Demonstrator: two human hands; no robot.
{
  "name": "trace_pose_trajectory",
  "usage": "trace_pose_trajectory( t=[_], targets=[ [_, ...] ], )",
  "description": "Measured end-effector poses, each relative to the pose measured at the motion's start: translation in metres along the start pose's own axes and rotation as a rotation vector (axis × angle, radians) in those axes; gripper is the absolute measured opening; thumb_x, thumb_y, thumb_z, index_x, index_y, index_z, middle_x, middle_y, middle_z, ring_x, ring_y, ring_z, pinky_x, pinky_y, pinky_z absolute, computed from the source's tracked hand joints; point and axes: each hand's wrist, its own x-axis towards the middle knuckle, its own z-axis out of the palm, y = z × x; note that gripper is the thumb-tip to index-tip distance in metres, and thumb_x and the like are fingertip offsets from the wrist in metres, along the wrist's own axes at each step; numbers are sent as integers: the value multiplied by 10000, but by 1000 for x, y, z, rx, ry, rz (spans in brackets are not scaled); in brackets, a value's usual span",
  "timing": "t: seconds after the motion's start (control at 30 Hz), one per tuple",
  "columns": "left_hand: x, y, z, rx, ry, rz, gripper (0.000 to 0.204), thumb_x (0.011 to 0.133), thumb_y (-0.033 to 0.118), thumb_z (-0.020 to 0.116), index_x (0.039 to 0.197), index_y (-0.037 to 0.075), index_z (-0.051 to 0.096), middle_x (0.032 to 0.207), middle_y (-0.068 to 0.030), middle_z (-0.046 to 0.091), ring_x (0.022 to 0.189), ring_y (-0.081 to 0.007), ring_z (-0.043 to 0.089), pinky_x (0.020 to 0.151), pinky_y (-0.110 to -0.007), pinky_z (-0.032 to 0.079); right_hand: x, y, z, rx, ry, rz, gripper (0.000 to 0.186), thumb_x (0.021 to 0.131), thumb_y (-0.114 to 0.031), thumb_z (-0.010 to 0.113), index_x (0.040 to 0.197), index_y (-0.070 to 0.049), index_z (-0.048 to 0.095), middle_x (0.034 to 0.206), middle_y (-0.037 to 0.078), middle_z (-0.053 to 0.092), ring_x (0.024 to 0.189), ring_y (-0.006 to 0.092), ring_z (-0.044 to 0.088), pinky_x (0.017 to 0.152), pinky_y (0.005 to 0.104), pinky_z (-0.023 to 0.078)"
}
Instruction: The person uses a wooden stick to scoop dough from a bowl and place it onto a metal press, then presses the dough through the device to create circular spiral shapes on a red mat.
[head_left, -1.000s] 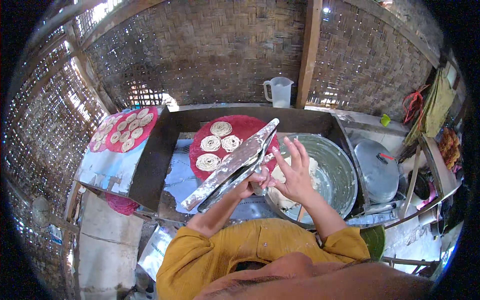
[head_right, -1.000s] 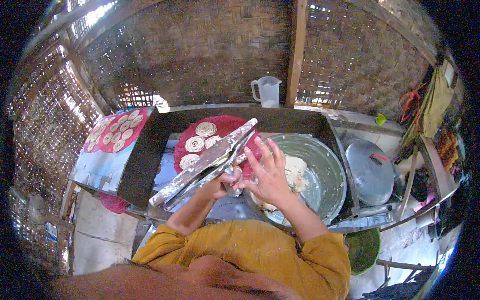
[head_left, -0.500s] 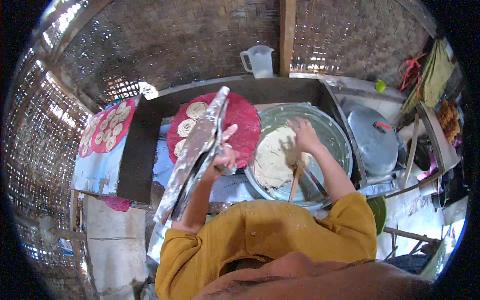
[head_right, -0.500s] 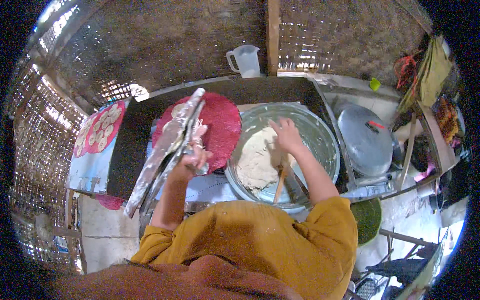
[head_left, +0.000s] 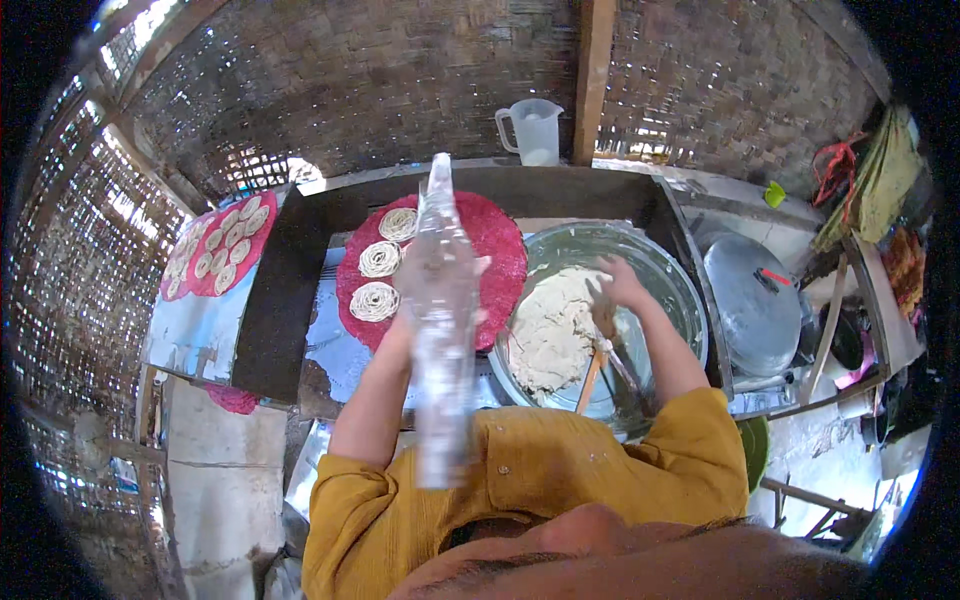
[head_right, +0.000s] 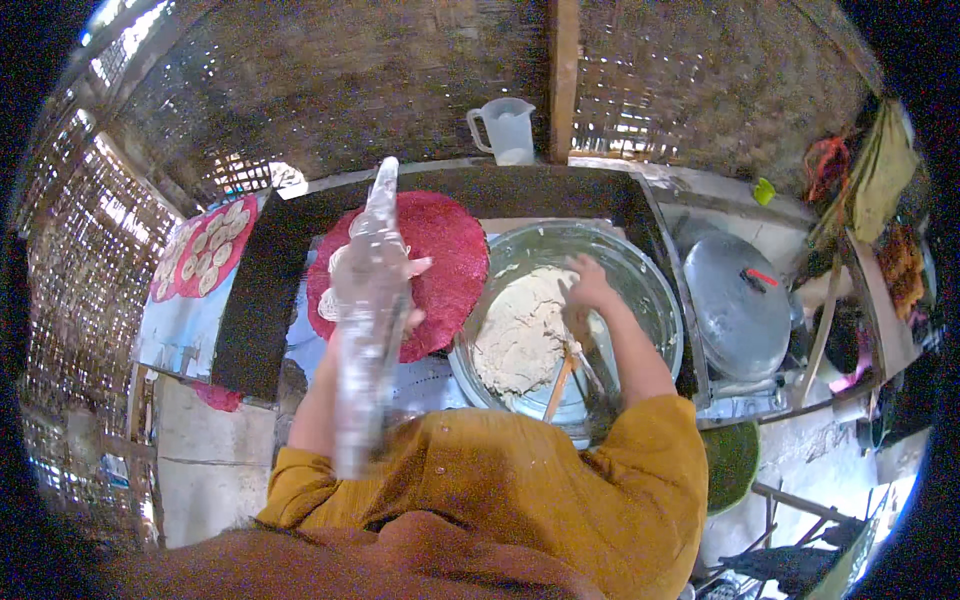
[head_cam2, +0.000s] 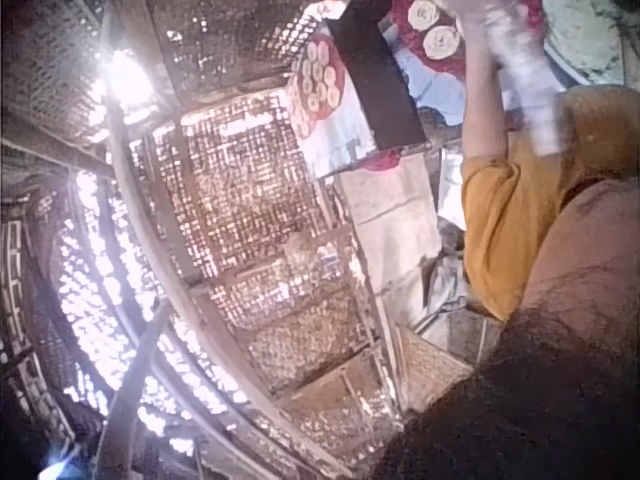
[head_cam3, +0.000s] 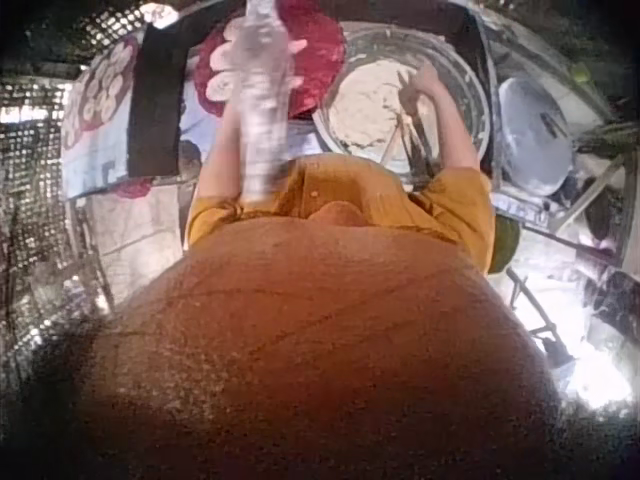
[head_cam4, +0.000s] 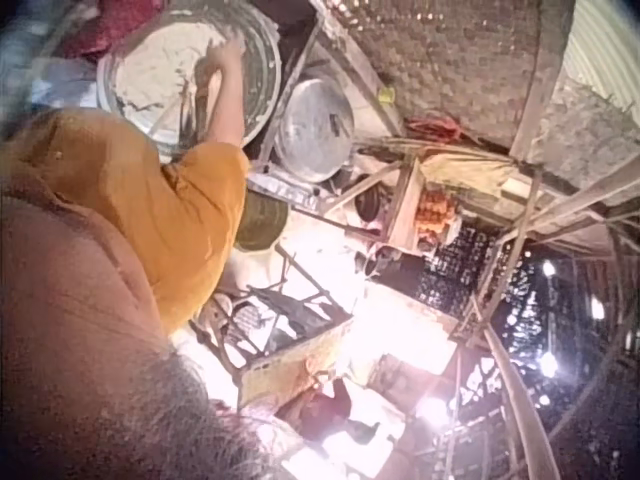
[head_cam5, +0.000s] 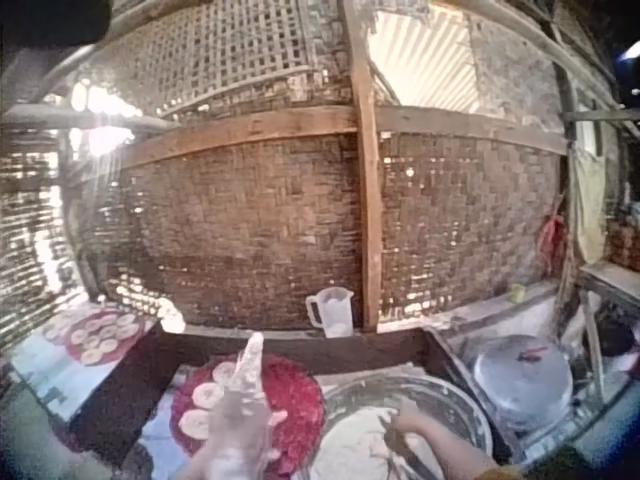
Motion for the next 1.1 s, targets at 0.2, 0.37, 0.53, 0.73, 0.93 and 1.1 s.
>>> trace_pose_trajectory(
  t=[0.2, 0.37, 0.53, 0.73, 0.93, 1.1],
  targets=[
    [25, -35, 19, 1289, -50, 516, 114, 592, 161, 579, 645, 61, 573, 579, -131, 562, 597, -293, 587, 596, -358, 467, -47, -145, -113, 970, 254, -368, 497, 760, -259, 552, 1176, -13, 436, 1122, 158, 457, 1005, 275, 459, 857, 339, 364],
    [28, -33, 49, 1178, -185, 578, 147, 597, 176, 604, 716, 91, 598, 645, -117, 585, 608, -301, 575, 606, -366, 469, -107, -200, -143, 90, 902, -737, 520, 664, -117, 597, 1105, 68, 393, 944, 203, 467, 852, 354, 461, 772, 405, 366],
    [26, -30, 44, 1369, -388, 567, 149, 591, 211, 592, 659, 81, 571, 602, -106, 580, 604, -285, 585, 615, -381, 455, -156, -198, -152, -152, 629, -1017, 518, 567, -59, 615, 1053, -2, 446, 840, 146, 484, 773, 284, 485, 705, 364, 384],
    [8, -42, 30, 1326, -288, 859, 81, 533, 130, 576, 600, 99, 542, 546, -86, 551, 511, -248, 552, 552, -366, 410, -161, -171, -173, 516, 376, -508, 693, 584, -25, 536, 1214, -35, 246, 775, 28, 416, 686, 110, 402, 627, 240, 355],
    [35, -46, -2, 1299, -246, 493, 203, 550, 183, 615, 675, 26, 583, 624, -152, 573, 607, -299, 572, 610, -383, 441, -184, -99, -189, 842, 1125, -335, 568, 646, -34, 538, 1168, -30, 315, 832, 68, 464, 743, 149, 461, 711, 285, 398],
    [45, -64, 25, -95, -732, 309, 570, 601, 227, 697, 1098, 55, 476, 1011, -132, 551, 955, -236, 535, 801, -314, 427, -168, -118, -145, 1328, 1486, -570, 319, 745, -90, 515, 1014, -16, 361, 905, 128, 524, 859, 213, 513, 780, 357, 437]
  ],
)
